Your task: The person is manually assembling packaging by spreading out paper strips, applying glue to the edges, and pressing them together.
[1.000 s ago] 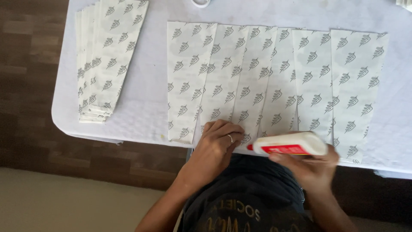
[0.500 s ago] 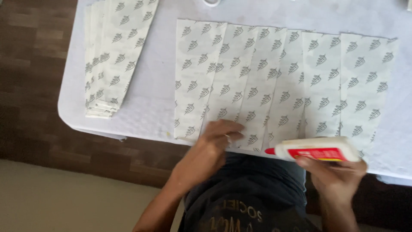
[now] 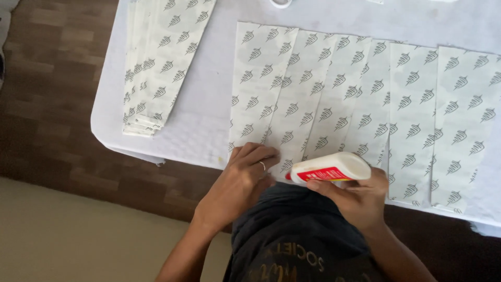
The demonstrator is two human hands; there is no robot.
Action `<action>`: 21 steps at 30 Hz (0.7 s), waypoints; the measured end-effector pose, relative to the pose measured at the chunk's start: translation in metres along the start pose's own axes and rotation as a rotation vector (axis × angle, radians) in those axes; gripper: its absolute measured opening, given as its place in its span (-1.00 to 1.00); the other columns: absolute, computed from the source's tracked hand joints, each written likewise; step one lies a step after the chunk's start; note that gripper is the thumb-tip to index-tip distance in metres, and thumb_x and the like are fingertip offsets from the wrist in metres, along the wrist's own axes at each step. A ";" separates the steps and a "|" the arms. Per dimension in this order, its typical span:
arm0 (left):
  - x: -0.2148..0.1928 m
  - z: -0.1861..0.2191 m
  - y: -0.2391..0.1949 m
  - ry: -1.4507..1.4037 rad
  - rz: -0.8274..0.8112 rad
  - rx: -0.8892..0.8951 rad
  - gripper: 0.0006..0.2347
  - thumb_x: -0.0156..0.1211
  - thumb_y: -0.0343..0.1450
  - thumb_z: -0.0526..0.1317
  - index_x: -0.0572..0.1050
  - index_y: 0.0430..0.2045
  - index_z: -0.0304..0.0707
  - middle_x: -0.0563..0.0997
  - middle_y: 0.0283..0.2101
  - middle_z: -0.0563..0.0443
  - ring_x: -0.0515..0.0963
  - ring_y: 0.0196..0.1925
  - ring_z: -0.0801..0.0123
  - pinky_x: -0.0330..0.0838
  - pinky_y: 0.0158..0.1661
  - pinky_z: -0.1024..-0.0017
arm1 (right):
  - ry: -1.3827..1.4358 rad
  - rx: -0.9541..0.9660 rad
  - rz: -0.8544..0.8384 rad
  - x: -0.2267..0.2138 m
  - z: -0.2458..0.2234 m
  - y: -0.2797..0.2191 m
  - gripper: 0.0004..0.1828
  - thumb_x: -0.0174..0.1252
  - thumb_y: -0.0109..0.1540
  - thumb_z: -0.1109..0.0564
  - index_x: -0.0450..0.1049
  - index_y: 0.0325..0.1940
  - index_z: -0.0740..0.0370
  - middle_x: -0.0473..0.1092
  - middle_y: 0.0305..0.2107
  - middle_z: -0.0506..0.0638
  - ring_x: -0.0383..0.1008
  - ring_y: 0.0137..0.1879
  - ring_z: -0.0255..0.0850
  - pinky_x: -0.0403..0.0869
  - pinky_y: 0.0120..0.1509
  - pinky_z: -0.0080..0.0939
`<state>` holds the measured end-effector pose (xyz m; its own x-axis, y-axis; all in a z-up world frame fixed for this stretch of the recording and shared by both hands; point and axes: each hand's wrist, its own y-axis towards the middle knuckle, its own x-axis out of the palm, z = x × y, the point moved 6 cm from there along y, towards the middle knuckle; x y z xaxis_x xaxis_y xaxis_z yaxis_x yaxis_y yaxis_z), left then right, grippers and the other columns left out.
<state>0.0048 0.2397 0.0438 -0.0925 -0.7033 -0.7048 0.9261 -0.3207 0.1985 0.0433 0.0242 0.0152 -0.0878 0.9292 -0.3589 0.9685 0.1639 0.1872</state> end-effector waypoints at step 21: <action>0.005 -0.005 0.000 -0.042 0.260 -0.034 -0.86 0.35 0.31 -0.45 0.64 -0.29 -0.44 0.64 -0.22 -0.11 0.57 -0.10 0.03 0.36 -0.12 0.27 | 0.285 -0.116 -0.072 -0.010 0.034 -0.005 -0.65 0.53 -0.16 0.43 0.56 -0.37 0.55 0.57 -0.48 0.24 0.59 -0.23 -0.17 0.60 -0.07 -0.07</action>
<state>0.0062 0.2396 0.0368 0.1358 -0.7851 -0.6043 0.9325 -0.1047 0.3457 0.0474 0.0028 -0.0129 -0.2330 0.9665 -0.1074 0.9260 0.2543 0.2791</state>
